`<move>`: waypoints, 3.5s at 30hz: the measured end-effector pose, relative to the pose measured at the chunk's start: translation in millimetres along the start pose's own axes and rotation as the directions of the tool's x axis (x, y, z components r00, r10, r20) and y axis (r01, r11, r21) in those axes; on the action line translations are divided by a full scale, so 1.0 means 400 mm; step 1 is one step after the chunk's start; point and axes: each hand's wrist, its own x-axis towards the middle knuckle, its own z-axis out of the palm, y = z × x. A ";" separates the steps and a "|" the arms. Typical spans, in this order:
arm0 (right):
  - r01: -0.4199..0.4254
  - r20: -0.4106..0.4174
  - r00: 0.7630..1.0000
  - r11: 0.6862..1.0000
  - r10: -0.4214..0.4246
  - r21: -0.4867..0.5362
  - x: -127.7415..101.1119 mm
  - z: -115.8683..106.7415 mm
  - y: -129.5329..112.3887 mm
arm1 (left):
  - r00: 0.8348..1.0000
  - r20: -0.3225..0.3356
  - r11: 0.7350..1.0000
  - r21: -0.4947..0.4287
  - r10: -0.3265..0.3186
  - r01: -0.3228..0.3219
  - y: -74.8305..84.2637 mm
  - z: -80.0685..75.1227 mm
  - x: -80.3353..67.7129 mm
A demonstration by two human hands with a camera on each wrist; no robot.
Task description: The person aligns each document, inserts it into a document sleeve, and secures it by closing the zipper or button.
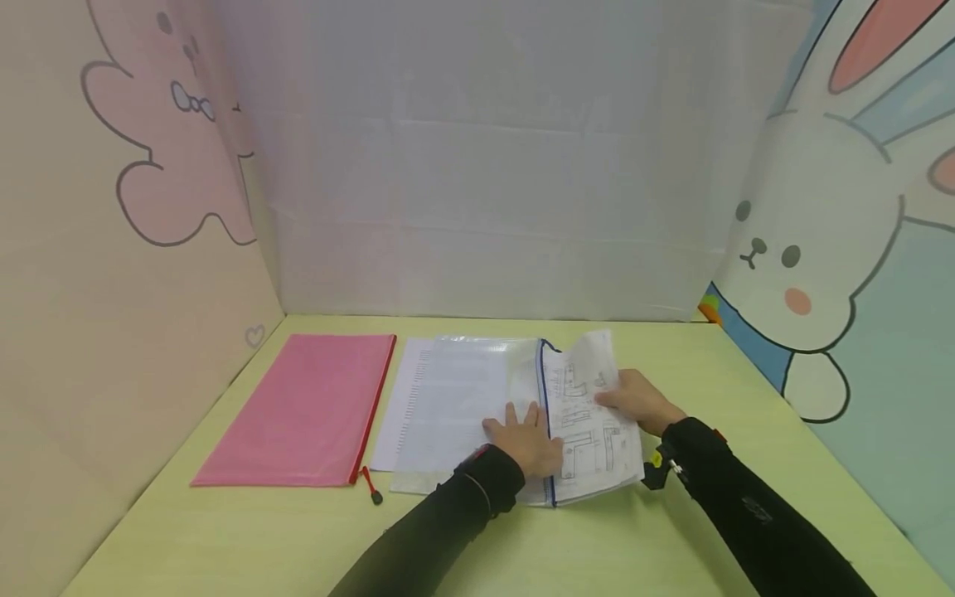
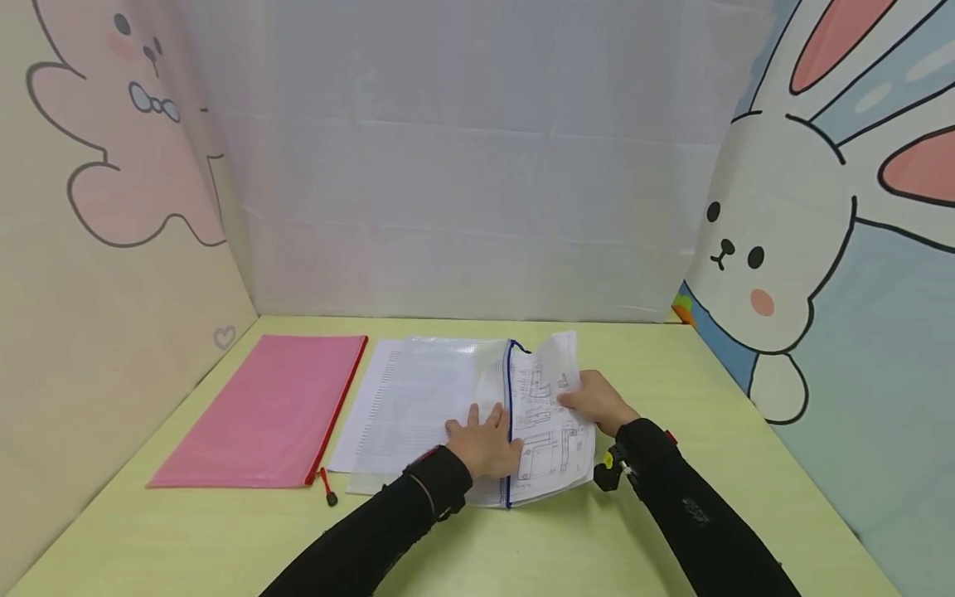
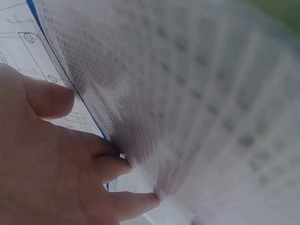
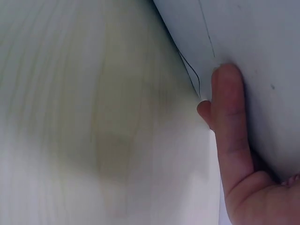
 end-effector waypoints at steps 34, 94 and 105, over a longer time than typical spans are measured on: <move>-0.063 0.023 0.998 0.998 0.063 -0.010 -0.001 0.007 0.005 | 0.998 0.055 1.000 -0.014 0.020 -0.020 -0.021 0.010 0.033; -0.083 0.064 0.994 0.996 0.084 -0.019 0.038 0.076 -0.007 | 0.999 0.015 0.998 -0.051 0.045 -0.044 -0.096 -0.039 -0.011; -0.234 0.070 0.971 0.965 0.227 0.121 -0.005 0.038 0.013 | 1.000 0.004 0.997 -0.081 0.011 -0.010 -0.099 -0.042 -0.022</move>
